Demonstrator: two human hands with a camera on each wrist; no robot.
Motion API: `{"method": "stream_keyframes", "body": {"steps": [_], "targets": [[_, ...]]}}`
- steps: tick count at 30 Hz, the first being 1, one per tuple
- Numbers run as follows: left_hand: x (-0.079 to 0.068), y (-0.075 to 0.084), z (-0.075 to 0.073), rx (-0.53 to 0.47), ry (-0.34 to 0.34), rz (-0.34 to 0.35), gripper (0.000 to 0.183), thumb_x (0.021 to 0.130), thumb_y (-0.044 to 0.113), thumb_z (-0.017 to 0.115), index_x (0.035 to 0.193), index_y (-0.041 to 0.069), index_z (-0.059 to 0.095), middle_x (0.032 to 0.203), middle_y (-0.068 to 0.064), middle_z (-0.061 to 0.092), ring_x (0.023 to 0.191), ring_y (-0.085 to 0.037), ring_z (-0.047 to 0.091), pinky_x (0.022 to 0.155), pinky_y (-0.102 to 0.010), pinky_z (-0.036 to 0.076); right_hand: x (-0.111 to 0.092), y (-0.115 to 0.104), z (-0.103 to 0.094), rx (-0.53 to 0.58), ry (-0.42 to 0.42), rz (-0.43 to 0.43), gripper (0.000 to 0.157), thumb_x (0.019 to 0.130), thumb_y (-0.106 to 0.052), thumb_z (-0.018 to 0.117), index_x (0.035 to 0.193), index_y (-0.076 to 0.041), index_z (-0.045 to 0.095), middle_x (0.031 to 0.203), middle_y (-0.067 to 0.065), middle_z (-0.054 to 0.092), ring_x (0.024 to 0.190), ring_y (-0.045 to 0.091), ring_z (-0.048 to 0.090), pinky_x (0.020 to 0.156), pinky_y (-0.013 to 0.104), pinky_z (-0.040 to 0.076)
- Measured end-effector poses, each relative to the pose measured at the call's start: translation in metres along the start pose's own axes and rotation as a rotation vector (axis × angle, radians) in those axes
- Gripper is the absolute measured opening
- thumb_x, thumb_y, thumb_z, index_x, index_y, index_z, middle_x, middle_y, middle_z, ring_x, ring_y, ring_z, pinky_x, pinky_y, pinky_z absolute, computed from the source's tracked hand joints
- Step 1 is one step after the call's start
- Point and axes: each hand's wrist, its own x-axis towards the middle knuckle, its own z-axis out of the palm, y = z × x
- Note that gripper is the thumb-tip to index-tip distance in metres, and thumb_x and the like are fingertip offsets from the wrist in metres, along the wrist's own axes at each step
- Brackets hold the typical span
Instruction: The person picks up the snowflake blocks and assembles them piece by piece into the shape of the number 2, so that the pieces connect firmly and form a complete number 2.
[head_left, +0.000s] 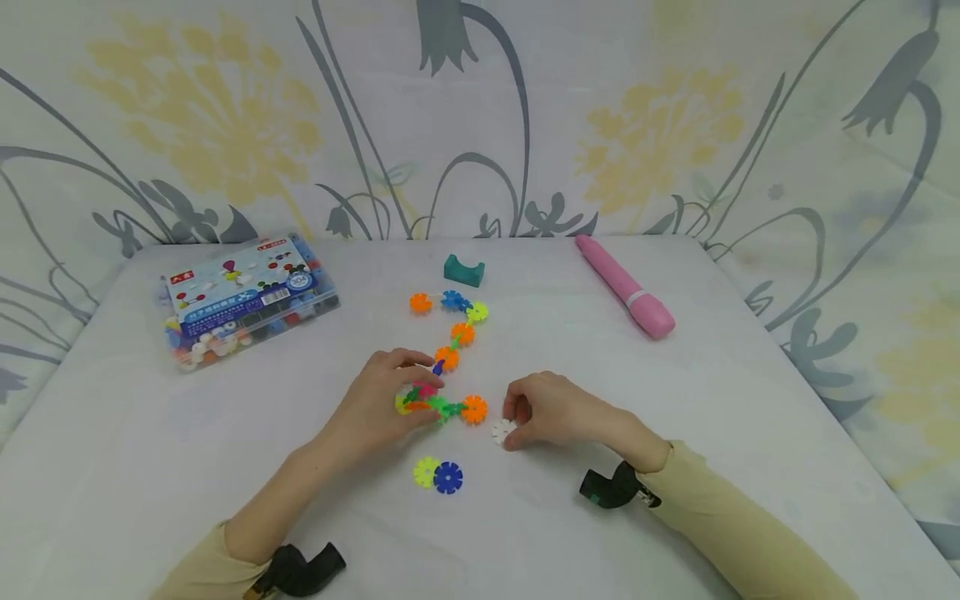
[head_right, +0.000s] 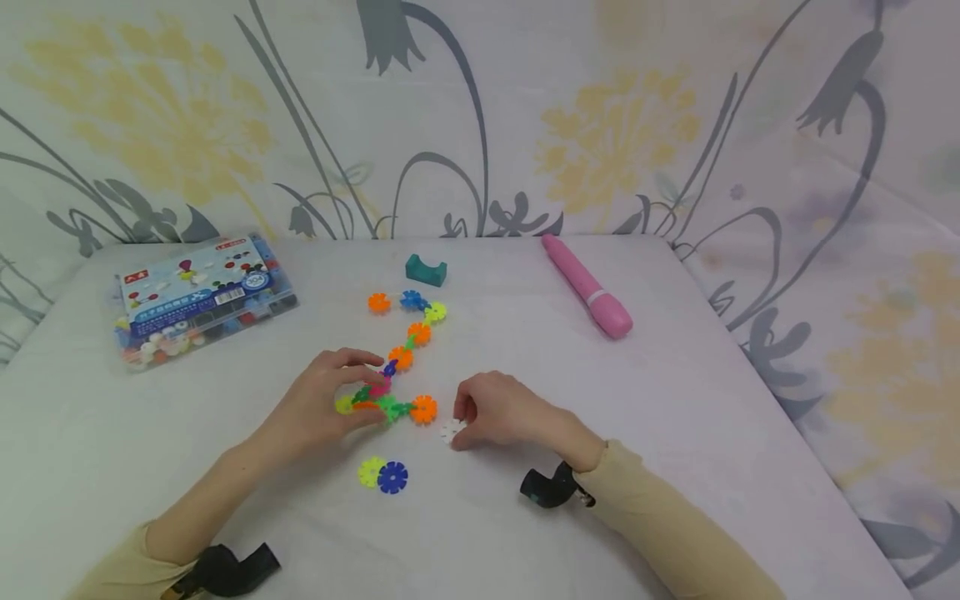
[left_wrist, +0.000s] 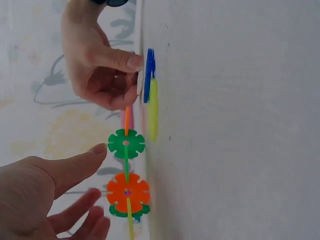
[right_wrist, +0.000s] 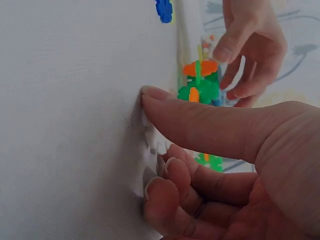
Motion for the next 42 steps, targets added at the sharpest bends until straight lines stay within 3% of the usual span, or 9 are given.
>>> {"method": "stream_keyframes", "body": {"steps": [6, 14, 24, 30, 34, 42], "targets": [[0.010, 0.014, 0.014, -0.052, -0.083, 0.001, 0.036, 0.082, 0.020, 0.084, 0.115, 0.016, 0.072, 0.112, 0.002, 0.069, 0.107, -0.019, 0.057, 0.093, -0.040, 0.052, 0.004, 0.007, -0.009, 0.049, 0.032, -0.058, 0.017, 0.083, -0.016, 0.081, 0.082, -0.012, 0.065, 0.070, -0.003, 0.056, 0.067, 0.012, 0.052, 0.062, 0.023, 0.043], [0.015, 0.014, 0.026, -0.053, -0.128, 0.006, 0.035, 0.083, 0.020, 0.082, 0.116, 0.016, 0.071, 0.110, 0.005, 0.070, 0.106, -0.017, 0.060, 0.094, -0.038, 0.052, 0.008, 0.011, -0.007, 0.030, 0.112, -0.155, 0.016, 0.087, -0.019, 0.078, 0.081, -0.014, 0.064, 0.068, -0.007, 0.055, 0.065, 0.010, 0.052, 0.060, 0.020, 0.042], [0.015, 0.014, 0.034, -0.018, -0.091, 0.018, 0.036, 0.082, 0.020, 0.083, 0.115, 0.013, 0.072, 0.104, 0.003, 0.071, 0.097, -0.015, 0.061, 0.089, -0.035, 0.054, 0.009, 0.016, -0.005, 0.057, 0.103, -0.244, 0.012, 0.091, -0.017, 0.074, 0.088, -0.015, 0.062, 0.072, -0.008, 0.056, 0.066, 0.008, 0.053, 0.061, 0.020, 0.045], [0.014, 0.011, 0.038, -0.024, -0.059, 0.054, 0.035, 0.083, 0.020, 0.082, 0.115, 0.011, 0.072, 0.106, 0.001, 0.072, 0.097, -0.016, 0.063, 0.090, -0.037, 0.054, 0.010, 0.017, -0.003, 0.011, 0.123, -0.335, 0.002, 0.092, -0.015, 0.073, 0.092, -0.013, 0.072, 0.077, -0.009, 0.063, 0.069, 0.004, 0.055, 0.065, 0.021, 0.050], [0.013, 0.010, 0.040, -0.020, -0.051, 0.065, 0.034, 0.084, 0.018, 0.081, 0.116, 0.010, 0.071, 0.107, 0.000, 0.073, 0.097, -0.016, 0.065, 0.090, -0.037, 0.055, 0.009, 0.015, -0.003, -0.023, 0.151, -0.389, 0.007, 0.091, -0.011, 0.072, 0.095, -0.009, 0.078, 0.079, -0.007, 0.068, 0.069, 0.002, 0.055, 0.066, 0.020, 0.052], [0.013, 0.009, 0.041, -0.058, -0.049, 0.069, 0.035, 0.085, 0.018, 0.080, 0.118, 0.009, 0.071, 0.109, 0.000, 0.073, 0.098, -0.015, 0.066, 0.090, -0.036, 0.055, 0.011, 0.014, 0.000, -0.020, 0.177, -0.427, 0.007, 0.088, -0.007, 0.075, 0.091, -0.004, 0.080, 0.068, -0.005, 0.060, 0.063, -0.001, 0.051, 0.059, 0.018, 0.047]]}}
